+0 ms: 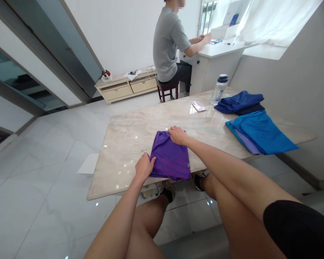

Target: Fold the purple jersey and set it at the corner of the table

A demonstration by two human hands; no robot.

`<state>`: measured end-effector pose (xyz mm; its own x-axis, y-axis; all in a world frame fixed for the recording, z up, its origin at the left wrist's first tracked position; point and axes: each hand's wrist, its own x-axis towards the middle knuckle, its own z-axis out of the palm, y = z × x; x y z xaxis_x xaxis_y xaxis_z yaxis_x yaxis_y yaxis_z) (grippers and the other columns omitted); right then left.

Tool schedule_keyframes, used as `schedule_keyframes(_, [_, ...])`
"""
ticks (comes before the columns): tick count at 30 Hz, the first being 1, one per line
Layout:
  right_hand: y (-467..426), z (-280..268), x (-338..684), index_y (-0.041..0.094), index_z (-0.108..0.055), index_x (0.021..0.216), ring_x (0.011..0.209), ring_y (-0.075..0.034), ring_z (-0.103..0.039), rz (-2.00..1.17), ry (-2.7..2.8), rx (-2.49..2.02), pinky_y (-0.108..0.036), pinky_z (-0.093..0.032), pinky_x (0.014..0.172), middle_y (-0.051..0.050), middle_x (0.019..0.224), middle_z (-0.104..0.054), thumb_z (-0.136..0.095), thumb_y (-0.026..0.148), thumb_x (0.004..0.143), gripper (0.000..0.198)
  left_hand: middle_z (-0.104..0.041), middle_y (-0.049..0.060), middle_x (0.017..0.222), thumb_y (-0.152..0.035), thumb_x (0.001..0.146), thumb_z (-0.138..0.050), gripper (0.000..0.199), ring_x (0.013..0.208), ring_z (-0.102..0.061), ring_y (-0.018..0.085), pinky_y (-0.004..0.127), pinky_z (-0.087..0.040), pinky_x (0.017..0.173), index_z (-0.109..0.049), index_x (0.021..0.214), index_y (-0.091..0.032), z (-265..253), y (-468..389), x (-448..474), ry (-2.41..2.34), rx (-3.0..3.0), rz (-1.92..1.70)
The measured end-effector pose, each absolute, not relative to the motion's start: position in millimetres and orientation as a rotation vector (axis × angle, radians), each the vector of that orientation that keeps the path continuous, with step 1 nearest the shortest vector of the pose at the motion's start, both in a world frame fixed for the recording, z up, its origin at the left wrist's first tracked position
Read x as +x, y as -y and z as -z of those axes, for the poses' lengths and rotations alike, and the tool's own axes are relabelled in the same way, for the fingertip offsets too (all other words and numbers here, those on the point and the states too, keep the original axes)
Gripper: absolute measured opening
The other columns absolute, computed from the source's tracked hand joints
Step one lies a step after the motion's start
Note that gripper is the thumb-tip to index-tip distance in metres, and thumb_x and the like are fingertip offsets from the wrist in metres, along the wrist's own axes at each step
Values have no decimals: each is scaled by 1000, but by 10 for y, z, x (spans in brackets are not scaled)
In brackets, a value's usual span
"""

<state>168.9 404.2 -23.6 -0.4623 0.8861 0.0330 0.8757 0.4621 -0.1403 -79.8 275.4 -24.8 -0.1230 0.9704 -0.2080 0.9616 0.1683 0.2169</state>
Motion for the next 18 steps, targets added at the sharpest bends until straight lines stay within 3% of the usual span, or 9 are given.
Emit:
schedule_keyframes(2, [-4050, 282, 1485, 13, -71, 142, 136, -33, -63, -242, 2688, -1443, -41, -48, 115, -21, 145, -69, -50, 15, 106, 41, -80, 18, 120, -52, 109, -60, 35, 114, -77, 33, 37, -52, 88, -69, 120, -20, 232, -2727, -807, -2142, 1847, 39])
schedule_keyframes(5, [-4076, 401, 1208, 12, -61, 159, 146, -32, -60, -346, 2715, -1401, -43, -46, 121, -21, 164, -59, -45, 16, 108, 53, -82, 16, 118, -47, 109, -61, 28, 114, -77, 32, 36, -53, 88, -74, 113, -22, 208, -2699, -848, -2112, 1826, 108])
schedule_keyframes(10, [-4088, 592, 979, 14, -42, 175, 169, -33, -34, -399, 2694, -1478, -52, -32, 134, -18, 183, -33, -38, 28, 114, 62, -82, 17, 123, -43, 110, -60, 28, 119, -77, 33, 36, -54, 90, -77, 116, -22, 181, -2672, -874, -2105, 1832, 148])
schedule_keyframes(13, [-4077, 599, 937, 17, -44, 174, 170, -36, -29, -355, 2685, -1484, -57, -28, 135, -15, 184, -33, -37, 30, 115, 61, -81, 19, 127, -43, 109, -60, 31, 123, -77, 34, 37, -54, 93, -78, 119, -20, 182, -2687, -872, -2089, 1826, 202])
schedule_keyframes(18, [-4071, 352, 829, 19, -58, 164, 159, -40, -38, -228, 2628, -1399, -59, -35, 128, -15, 180, -39, -46, 26, 112, 54, -79, 26, 133, -38, 100, -73, 31, 127, -76, 40, 39, -56, 93, -80, 119, -15, 213, -2698, -929, -2033, 1731, 316])
